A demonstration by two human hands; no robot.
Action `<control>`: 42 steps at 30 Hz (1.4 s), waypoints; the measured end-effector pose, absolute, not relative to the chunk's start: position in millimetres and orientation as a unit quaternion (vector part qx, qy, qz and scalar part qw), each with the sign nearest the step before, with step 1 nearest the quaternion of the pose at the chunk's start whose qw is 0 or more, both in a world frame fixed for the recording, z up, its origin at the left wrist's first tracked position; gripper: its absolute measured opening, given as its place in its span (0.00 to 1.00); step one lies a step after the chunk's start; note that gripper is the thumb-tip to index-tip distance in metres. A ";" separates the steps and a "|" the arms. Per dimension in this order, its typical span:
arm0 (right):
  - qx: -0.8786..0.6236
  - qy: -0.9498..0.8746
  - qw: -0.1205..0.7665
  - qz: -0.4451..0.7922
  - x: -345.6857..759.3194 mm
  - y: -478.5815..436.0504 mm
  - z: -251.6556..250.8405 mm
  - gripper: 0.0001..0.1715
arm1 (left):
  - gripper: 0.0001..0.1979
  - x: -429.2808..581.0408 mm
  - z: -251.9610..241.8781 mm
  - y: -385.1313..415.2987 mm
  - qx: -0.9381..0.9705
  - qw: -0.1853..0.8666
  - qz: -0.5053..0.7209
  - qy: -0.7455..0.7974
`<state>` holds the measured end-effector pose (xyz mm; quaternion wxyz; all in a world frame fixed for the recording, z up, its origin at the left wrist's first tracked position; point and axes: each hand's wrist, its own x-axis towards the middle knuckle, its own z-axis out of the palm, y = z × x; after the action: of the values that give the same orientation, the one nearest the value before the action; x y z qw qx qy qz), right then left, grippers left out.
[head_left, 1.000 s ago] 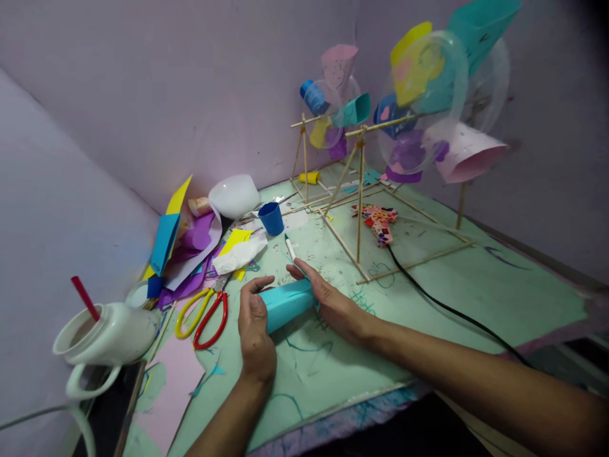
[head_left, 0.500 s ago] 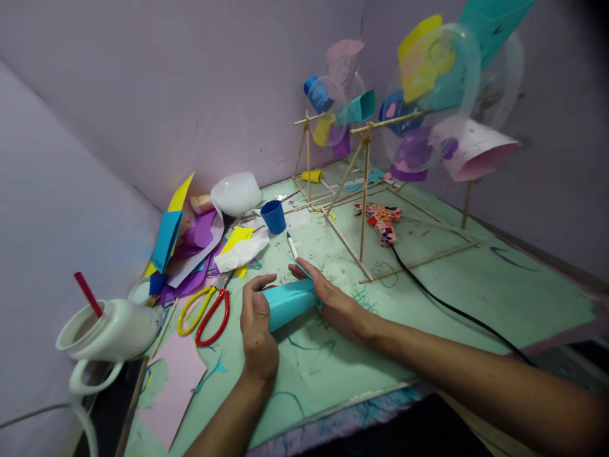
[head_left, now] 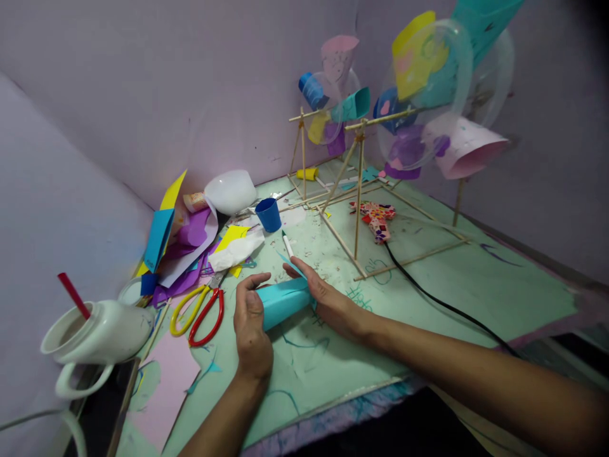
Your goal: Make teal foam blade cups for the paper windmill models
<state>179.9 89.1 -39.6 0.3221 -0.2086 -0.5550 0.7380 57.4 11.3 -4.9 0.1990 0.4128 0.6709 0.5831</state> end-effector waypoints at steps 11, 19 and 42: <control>-0.196 -0.375 0.329 0.844 173.3 92.4 -24.7 0.33 | 0.20 51.3 6.2 11.6 0.392 0.301 0.624 0.605; -0.230 -0.231 0.319 0.890 173.4 99.5 -10.1 0.27 | 0.34 41.5 8.2 10.0 0.478 0.308 0.611 0.551; -0.228 -0.277 0.316 0.878 174.2 100.4 -8.3 0.27 | 0.17 45.1 13.4 17.0 0.406 0.184 0.541 0.713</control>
<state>174.2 100.4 -8.3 0.3157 -0.2276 -0.2771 0.8785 45.1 17.0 13.4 0.1839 0.4063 0.7134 0.5406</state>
